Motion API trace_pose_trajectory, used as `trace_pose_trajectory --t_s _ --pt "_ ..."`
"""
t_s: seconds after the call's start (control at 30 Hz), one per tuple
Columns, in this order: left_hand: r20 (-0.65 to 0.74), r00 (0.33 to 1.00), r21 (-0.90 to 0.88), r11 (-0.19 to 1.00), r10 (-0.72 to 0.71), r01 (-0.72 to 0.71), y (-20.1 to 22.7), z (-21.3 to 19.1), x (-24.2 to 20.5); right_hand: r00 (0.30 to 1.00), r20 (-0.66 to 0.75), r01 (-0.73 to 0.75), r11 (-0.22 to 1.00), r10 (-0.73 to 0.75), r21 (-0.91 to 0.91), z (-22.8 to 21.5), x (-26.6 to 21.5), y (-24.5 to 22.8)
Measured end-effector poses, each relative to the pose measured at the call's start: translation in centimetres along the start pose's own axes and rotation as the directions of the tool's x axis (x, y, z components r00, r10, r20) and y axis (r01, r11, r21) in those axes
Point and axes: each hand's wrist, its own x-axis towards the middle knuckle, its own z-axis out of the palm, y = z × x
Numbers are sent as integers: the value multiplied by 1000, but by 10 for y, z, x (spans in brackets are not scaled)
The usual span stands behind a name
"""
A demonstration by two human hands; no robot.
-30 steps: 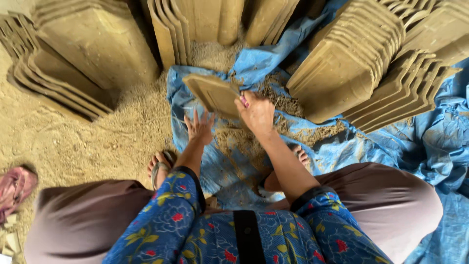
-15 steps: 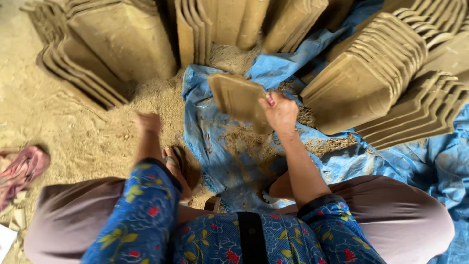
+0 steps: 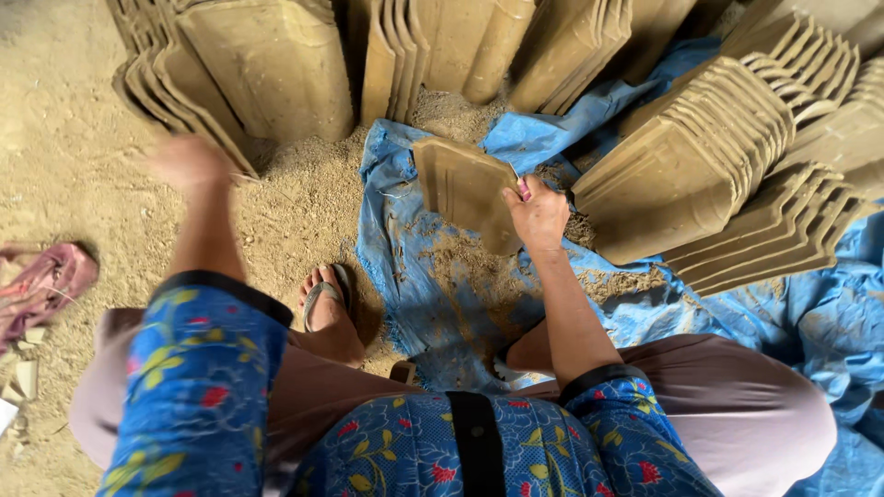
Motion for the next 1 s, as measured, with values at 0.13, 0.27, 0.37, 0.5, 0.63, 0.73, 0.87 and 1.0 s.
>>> trace_pose_trajectory --t_s 0.13,0.27,0.37,0.5,0.63,0.73,0.87,1.0 --pt "519 547 -812 580 657 74 103 -55 -129 998 -6 -56 998 56 -22 -6 -12 -12" --pt "602 316 -683 267 734 680 140 -123 -212 989 -65 129 988 -134 -84 5 -33 -5" --pt "604 492 -788 379 626 485 140 -137 -230 955 -164 216 958 -247 -186 53 -55 7" --pt "659 605 -752 394 446 529 266 29 -209 916 -244 273 940 -319 -205 52 -89 -7" --pt "510 629 -848 223 586 481 270 22 -219 927 -264 278 960 -265 13 2 -83 -5" --pt "326 592 -941 191 737 280 204 -42 -248 991 -119 76 986 -58 151 -38 -67 -1" --pt "87 480 -966 193 873 -174 188 -38 -241 992 -123 -20 990 37 140 -45 -43 3" --pt "-99 362 -966 -2 927 -259 187 -31 -224 987 -152 45 999 -45 -1 -69 -45 -54"
